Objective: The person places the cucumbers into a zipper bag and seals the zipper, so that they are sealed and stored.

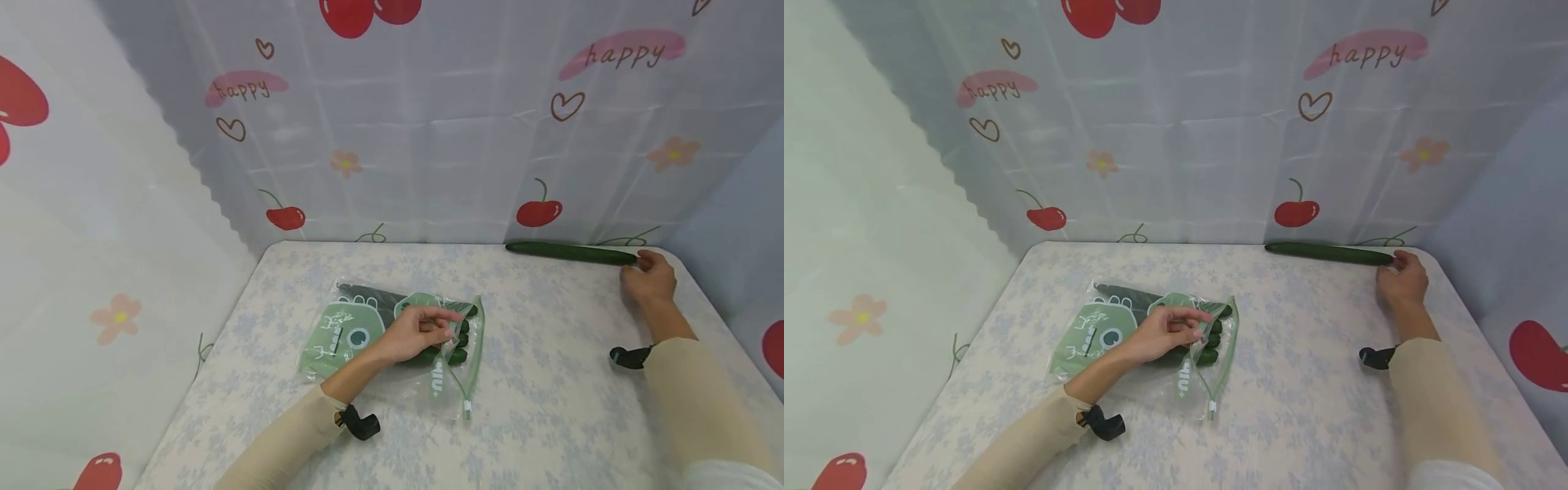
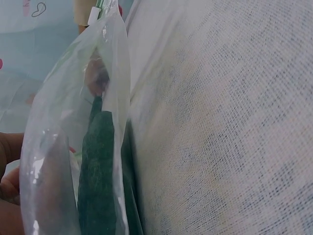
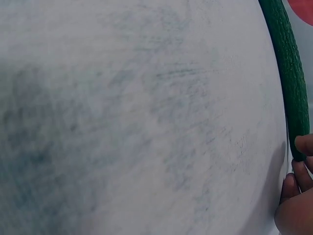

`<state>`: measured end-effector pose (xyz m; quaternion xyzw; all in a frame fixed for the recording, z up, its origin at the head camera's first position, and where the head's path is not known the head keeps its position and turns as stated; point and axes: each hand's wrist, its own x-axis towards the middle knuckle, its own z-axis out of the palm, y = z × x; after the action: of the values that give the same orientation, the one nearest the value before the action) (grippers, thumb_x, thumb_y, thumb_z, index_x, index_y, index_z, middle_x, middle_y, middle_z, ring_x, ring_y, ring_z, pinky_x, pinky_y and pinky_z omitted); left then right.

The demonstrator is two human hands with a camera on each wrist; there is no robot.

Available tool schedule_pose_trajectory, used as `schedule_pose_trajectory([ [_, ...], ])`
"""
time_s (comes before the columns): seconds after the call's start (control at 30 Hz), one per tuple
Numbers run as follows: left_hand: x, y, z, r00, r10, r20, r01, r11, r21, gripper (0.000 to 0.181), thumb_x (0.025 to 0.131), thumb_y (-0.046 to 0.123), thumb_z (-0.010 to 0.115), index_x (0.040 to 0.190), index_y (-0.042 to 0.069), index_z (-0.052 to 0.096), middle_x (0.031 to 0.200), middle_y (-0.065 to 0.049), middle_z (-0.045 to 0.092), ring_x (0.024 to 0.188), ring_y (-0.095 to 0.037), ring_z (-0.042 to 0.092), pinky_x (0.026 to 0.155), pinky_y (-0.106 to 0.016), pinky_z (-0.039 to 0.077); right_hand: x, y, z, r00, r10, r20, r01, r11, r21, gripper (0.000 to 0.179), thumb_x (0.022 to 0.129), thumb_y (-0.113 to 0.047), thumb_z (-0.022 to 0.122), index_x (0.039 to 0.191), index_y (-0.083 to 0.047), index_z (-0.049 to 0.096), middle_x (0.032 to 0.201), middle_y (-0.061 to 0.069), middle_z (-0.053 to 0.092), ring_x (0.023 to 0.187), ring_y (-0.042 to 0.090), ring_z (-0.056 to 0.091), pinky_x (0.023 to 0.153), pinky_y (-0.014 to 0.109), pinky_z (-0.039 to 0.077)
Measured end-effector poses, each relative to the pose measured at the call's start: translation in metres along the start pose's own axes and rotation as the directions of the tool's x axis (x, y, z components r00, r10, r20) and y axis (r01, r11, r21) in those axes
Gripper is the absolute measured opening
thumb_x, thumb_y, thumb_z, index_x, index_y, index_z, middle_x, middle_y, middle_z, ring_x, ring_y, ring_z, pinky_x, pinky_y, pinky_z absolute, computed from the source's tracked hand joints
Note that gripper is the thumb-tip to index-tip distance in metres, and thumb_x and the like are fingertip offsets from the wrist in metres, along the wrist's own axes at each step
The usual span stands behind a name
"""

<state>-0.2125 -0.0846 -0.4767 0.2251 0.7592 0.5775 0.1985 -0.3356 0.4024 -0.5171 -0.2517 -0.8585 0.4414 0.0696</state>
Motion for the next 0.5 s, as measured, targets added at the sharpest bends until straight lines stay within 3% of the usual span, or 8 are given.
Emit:
schedule_pose_trajectory([
  [0.07, -0.001, 0.001, 0.0, 1.0, 0.002, 0.003, -0.002, 1.0, 0.0, 0.036, 0.109, 0.013, 0.066, 0.144, 0.006, 0.068, 0.11, -0.005, 0.068, 0.087, -0.005, 0.07, 0.092, -0.056, 0.061, -0.002, 0.003, -0.003, 0.999, -0.031, 0.013, 0.031, 0.999, -0.037, 0.066, 0.109, -0.025, 0.045, 0.169, -0.002, 0.029, 0.172, 0.027, 0.035, 0.157, 0.046, 0.037, 0.127, 0.06, 0.038],
  [0.17, -0.001, 0.0, 0.0, 1.0, -0.004, 0.007, 0.004, 1.0, -0.005, 0.037, 0.109, 0.014, 0.066, 0.145, 0.005, 0.067, 0.109, -0.004, 0.068, 0.086, -0.006, 0.069, 0.091, -0.053, 0.062, -0.006, 0.007, -0.005, 0.995, -0.094, 0.026, 0.096, 0.989, -0.111, 0.062, 0.109, -0.026, 0.05, 0.162, 0.003, 0.041, 0.154, 0.033, 0.047, 0.136, 0.048, 0.049, 0.107, 0.058, 0.048],
  [0.27, -0.002, 0.0, 0.0, 1.0, -0.011, 0.008, 0.012, 1.0, -0.008, 0.037, 0.109, 0.015, 0.066, 0.145, 0.005, 0.067, 0.109, -0.004, 0.068, 0.086, -0.007, 0.069, 0.091, -0.051, 0.062, -0.012, 0.012, -0.007, 0.987, -0.156, 0.025, 0.158, 0.973, -0.169, 0.055, 0.109, -0.027, 0.055, 0.153, 0.006, 0.053, 0.139, 0.033, 0.054, 0.121, 0.046, 0.052, 0.093, 0.055, 0.048],
  [0.3, -0.003, 0.0, 0.0, 1.0, -0.013, 0.009, 0.013, 1.0, -0.007, 0.038, 0.109, 0.015, 0.066, 0.145, 0.006, 0.067, 0.109, -0.003, 0.068, 0.086, -0.007, 0.068, 0.091, -0.049, 0.062, -0.015, 0.013, -0.008, 0.985, -0.171, 0.031, 0.174, 0.969, -0.174, 0.054, 0.11, -0.028, 0.055, 0.151, 0.006, 0.055, 0.138, 0.033, 0.054, 0.12, 0.047, 0.052, 0.092, 0.055, 0.048],
  [0.43, -0.002, 0.001, 0.001, 1.0, -0.015, 0.004, 0.015, 1.0, -0.005, 0.036, 0.108, 0.014, 0.067, 0.144, 0.007, 0.068, 0.108, -0.002, 0.067, 0.087, -0.006, 0.069, 0.088, -0.039, 0.063, -0.029, 0.021, -0.017, 0.972, -0.218, 0.088, 0.23, 0.961, -0.156, 0.06, 0.112, -0.038, 0.054, 0.153, 0.006, 0.051, 0.153, 0.037, 0.048, 0.14, 0.056, 0.045, 0.109, 0.069, 0.044],
  [0.5, -0.002, 0.002, 0.001, 1.0, -0.006, 0.004, 0.006, 1.0, -0.004, 0.036, 0.108, 0.013, 0.067, 0.143, 0.007, 0.068, 0.108, -0.003, 0.067, 0.087, -0.006, 0.069, 0.087, -0.034, 0.063, -0.036, 0.024, -0.023, 0.962, -0.249, 0.116, 0.263, 0.955, -0.136, 0.063, 0.112, -0.043, 0.054, 0.153, 0.005, 0.05, 0.152, 0.037, 0.049, 0.141, 0.058, 0.045, 0.106, 0.071, 0.046],
])
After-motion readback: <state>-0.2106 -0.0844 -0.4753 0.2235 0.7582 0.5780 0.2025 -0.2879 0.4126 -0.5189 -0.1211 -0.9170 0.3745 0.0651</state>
